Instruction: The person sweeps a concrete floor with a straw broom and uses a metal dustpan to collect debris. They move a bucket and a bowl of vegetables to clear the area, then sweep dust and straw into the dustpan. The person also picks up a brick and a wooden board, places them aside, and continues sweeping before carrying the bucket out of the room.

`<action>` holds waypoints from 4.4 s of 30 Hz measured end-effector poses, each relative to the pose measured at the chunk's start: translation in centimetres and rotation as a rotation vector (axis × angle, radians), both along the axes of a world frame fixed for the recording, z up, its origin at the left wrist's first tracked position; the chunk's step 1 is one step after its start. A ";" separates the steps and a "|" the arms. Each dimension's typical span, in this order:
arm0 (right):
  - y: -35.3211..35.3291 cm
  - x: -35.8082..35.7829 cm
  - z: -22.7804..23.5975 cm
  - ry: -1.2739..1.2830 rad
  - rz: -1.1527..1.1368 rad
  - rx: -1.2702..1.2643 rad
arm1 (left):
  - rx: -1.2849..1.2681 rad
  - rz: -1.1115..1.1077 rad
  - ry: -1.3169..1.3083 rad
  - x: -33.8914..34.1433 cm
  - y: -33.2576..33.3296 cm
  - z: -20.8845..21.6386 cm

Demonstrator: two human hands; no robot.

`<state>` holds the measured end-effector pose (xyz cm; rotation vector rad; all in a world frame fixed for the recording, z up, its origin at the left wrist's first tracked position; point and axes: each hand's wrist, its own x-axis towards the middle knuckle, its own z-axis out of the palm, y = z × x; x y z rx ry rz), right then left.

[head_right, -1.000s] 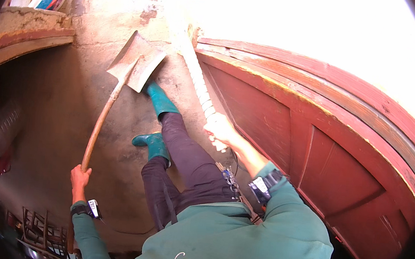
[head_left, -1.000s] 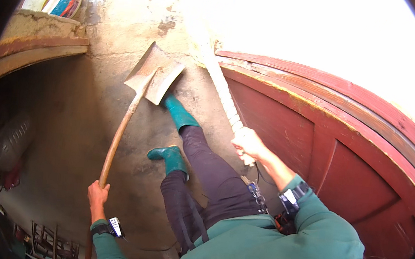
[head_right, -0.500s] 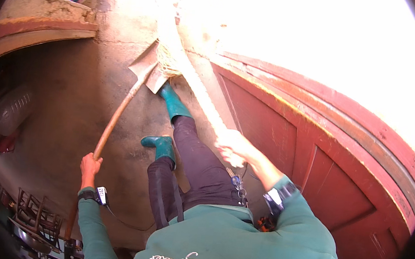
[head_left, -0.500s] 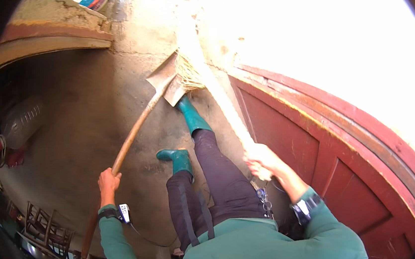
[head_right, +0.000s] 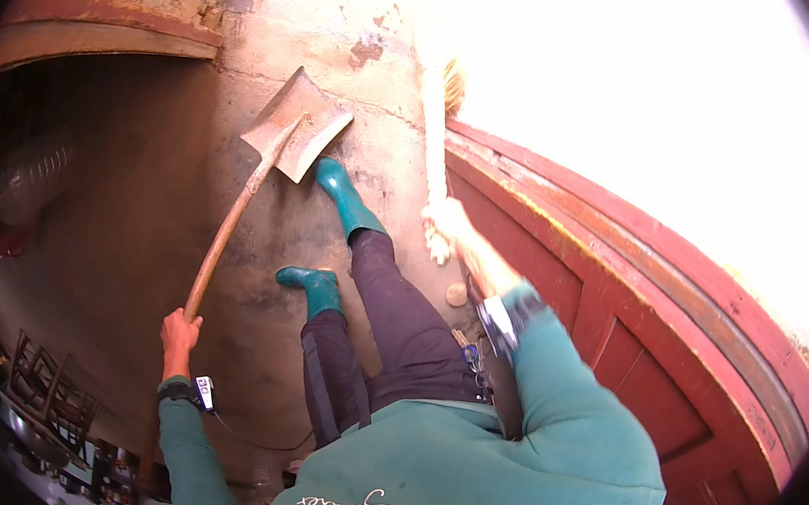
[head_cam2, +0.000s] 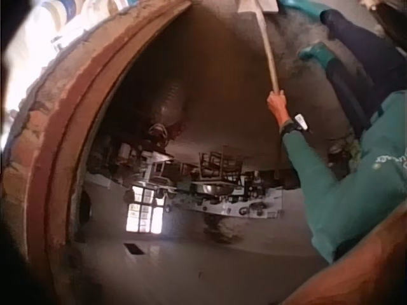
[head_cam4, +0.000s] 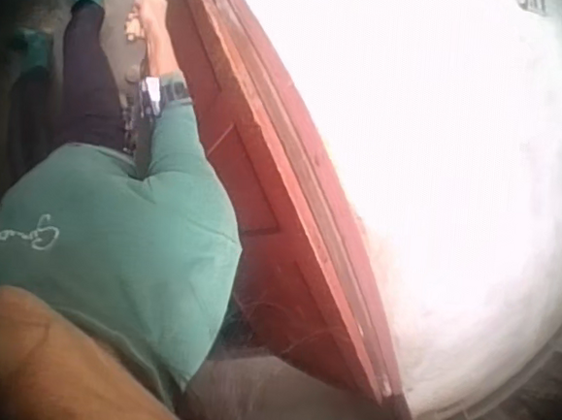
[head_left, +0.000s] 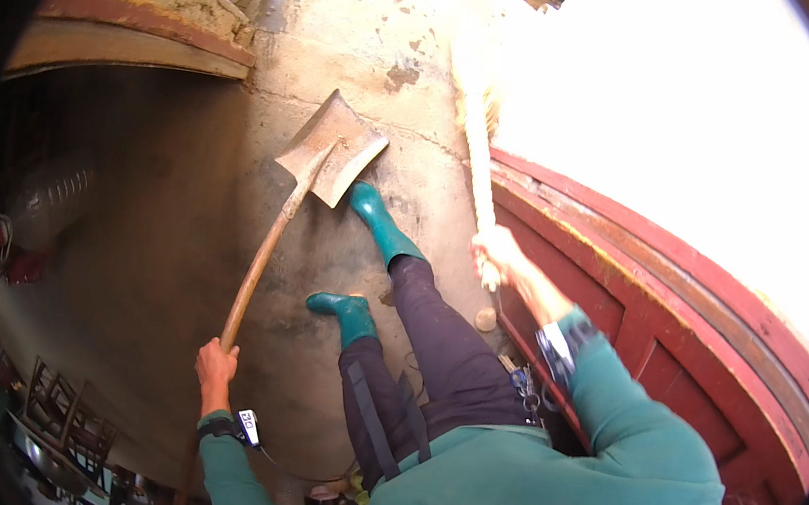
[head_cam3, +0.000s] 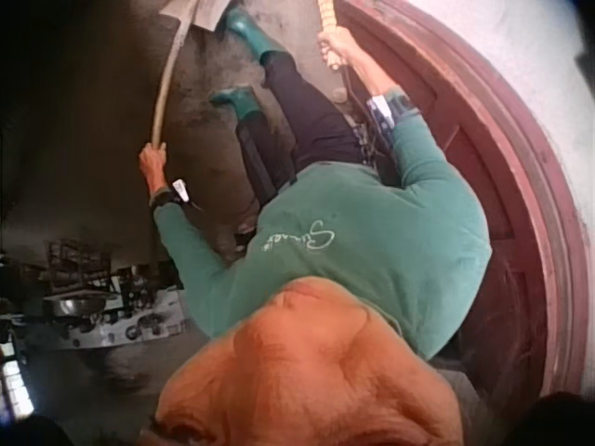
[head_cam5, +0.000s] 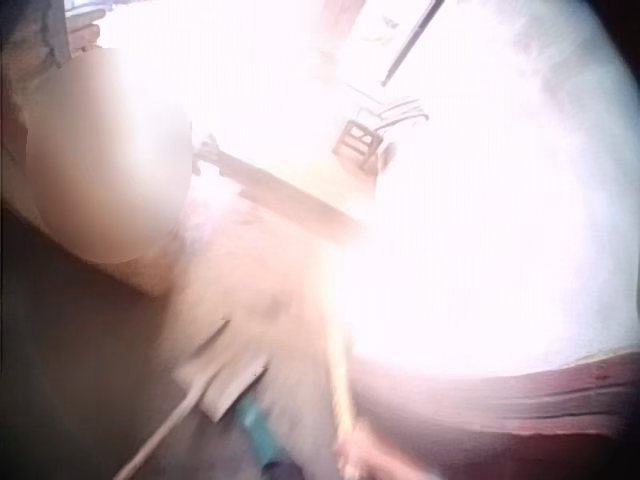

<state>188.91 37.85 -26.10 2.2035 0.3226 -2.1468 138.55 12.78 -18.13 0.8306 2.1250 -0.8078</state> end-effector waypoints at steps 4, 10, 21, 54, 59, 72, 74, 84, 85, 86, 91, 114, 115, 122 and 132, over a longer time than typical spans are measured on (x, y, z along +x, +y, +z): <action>-1.0 2.9 10.3 0.276 -0.391 -0.103 | 0.002 0.007 -0.025 -0.3 1.0 0.4; 4.0 5.2 8.7 0.024 -0.062 0.125 | -0.002 0.017 -0.020 -0.1 0.7 0.3; -4.5 -0.6 2.3 0.082 -0.056 0.001 | -0.005 -0.010 -0.017 -2.0 -0.3 0.8; -2.0 -0.2 10.9 0.751 -0.780 -0.216 | -0.051 0.242 -0.159 -1.6 -3.9 -1.9; -2.9 -1.6 12.6 0.819 -0.852 -0.285 | -0.062 0.333 -0.190 -1.3 -4.6 -2.4; -3.1 0.0 14.1 0.569 -0.547 -0.082 | 0.134 0.558 -0.283 0.6 -11.1 1.2; -3.2 0.1 15.1 0.656 -0.562 -0.058 | 0.124 0.555 -0.302 1.4 -12.2 2.0; -4.9 3.6 25.1 0.897 -0.664 -0.318 | 0.118 0.749 -0.278 5.6 -18.5 4.2; -5.2 3.7 26.6 0.977 -0.632 -0.370 | 0.112 0.747 -0.223 6.4 -19.2 4.5; -5.7 3.4 27.4 0.945 -0.634 -0.412 | 0.166 0.803 -0.276 6.5 -20.4 5.1; -7.6 1.1 35.1 0.840 -0.456 -0.547 | 0.262 1.009 -0.373 8.6 -25.1 4.4; -14.8 -31.4 43.5 0.395 0.588 -0.623 | 1.008 1.678 -0.113 -0.4 -45.8 3.8; -15.2 -32.2 43.7 0.396 0.605 -0.635 | 1.000 1.704 -0.107 -0.1 -46.4 4.1; -15.6 -40.9 44.2 0.416 0.936 -0.717 | 0.951 1.895 -0.073 -0.6 -49.8 5.5; -15.6 -57.1 50.7 0.439 1.356 -0.466 | 0.987 2.206 0.074 -3.2 -50.3 8.7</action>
